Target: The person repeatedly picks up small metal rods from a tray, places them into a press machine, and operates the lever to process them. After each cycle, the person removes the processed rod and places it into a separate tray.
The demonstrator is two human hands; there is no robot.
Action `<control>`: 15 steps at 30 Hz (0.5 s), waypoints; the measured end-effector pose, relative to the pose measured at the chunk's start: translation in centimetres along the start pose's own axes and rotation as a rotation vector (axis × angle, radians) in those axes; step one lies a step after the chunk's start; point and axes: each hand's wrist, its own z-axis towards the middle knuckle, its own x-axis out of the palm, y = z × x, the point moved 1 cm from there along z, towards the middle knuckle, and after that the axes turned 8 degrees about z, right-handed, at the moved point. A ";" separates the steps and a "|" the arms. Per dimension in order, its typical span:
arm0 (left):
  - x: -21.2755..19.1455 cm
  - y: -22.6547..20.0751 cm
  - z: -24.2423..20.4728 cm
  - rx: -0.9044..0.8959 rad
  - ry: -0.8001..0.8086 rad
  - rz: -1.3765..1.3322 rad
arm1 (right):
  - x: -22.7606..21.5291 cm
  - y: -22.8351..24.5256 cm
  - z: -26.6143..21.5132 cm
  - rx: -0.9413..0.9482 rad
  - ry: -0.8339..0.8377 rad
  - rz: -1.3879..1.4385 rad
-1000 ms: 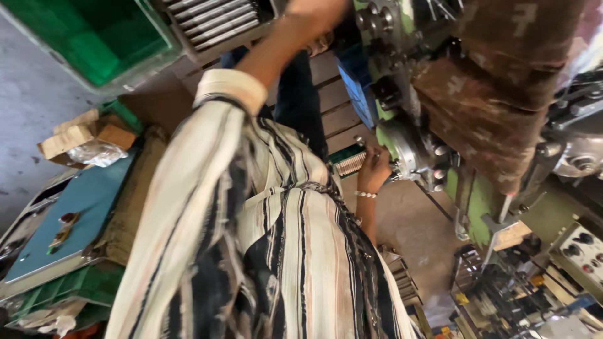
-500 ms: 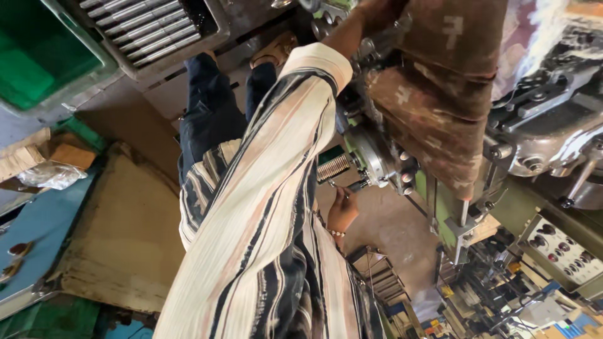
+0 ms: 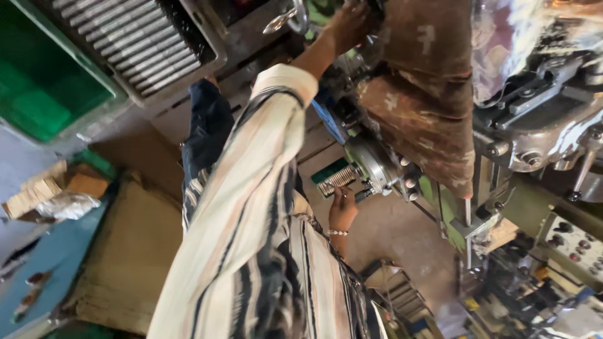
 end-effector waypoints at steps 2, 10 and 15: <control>0.7 -1.2 0.7 0.009 0.055 -0.024 | -0.6 -0.3 -1.0 -0.074 0.028 -0.021; 2.9 -0.8 2.8 0.039 0.318 -0.269 | -0.2 -2.1 -3.1 0.105 0.044 -0.028; 4.1 3.2 -1.5 0.056 0.224 -0.124 | 0.9 -2.1 -2.2 0.011 0.055 0.039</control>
